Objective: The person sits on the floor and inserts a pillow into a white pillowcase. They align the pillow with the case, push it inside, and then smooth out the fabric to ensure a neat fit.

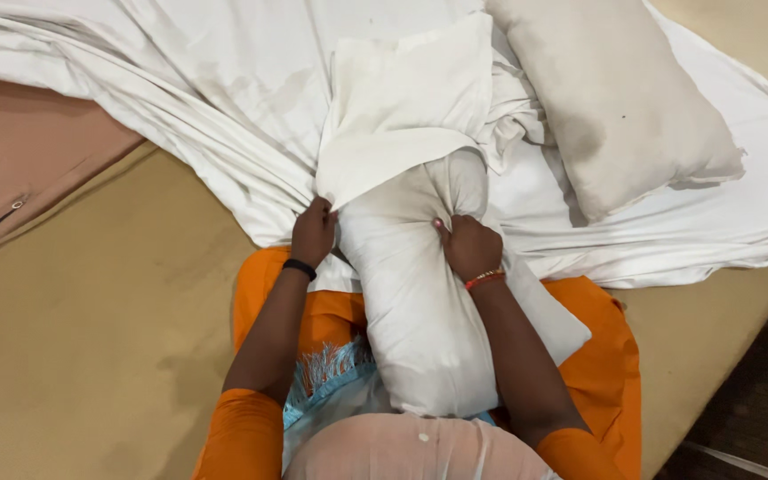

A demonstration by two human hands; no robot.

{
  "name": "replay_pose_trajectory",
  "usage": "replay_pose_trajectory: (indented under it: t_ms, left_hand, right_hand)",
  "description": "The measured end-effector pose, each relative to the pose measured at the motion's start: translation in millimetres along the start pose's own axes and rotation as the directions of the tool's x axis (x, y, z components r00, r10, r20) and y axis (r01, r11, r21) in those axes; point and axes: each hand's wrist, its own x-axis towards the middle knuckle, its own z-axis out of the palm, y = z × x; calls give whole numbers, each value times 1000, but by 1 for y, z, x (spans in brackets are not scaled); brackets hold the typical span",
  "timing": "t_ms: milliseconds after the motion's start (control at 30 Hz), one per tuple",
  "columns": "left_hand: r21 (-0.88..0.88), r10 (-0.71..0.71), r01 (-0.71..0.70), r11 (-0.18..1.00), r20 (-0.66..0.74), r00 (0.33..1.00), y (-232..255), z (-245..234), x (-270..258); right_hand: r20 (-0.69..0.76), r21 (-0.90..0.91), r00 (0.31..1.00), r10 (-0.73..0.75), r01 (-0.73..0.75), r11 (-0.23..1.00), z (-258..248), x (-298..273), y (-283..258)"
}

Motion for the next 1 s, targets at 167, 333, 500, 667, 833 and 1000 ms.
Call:
replay_pose_trajectory:
  t_ms: [167,333,500,667,833,1000]
  left_hand:
    - [-45,90,-84,995,161,983,39,-13,-20]
    - [-3,88,-90,996,194,977,30,-30,-41]
    - [337,-46,-13,941,165,985,12,-18,-24]
    - [323,239,-219,921,-24,971,80,26,9]
    - [295,192,-187,937,12,981,77,89,37]
    - [191,92,-112,975,113,989,52,92,29]
  right_hand:
    - [17,39,972,234,-234,971,11,15,21]
    - [-25,88,992,124,-121,989,7,13,10]
    - [60,30,997,54,-56,998,23,11,-27]
    - [-5,86,998,55,-55,995,21,5,-21]
    - [-17,107,999,38,-36,994,25,-3,-13]
    - [-53,92,998,-42,47,995,26,-4,-13]
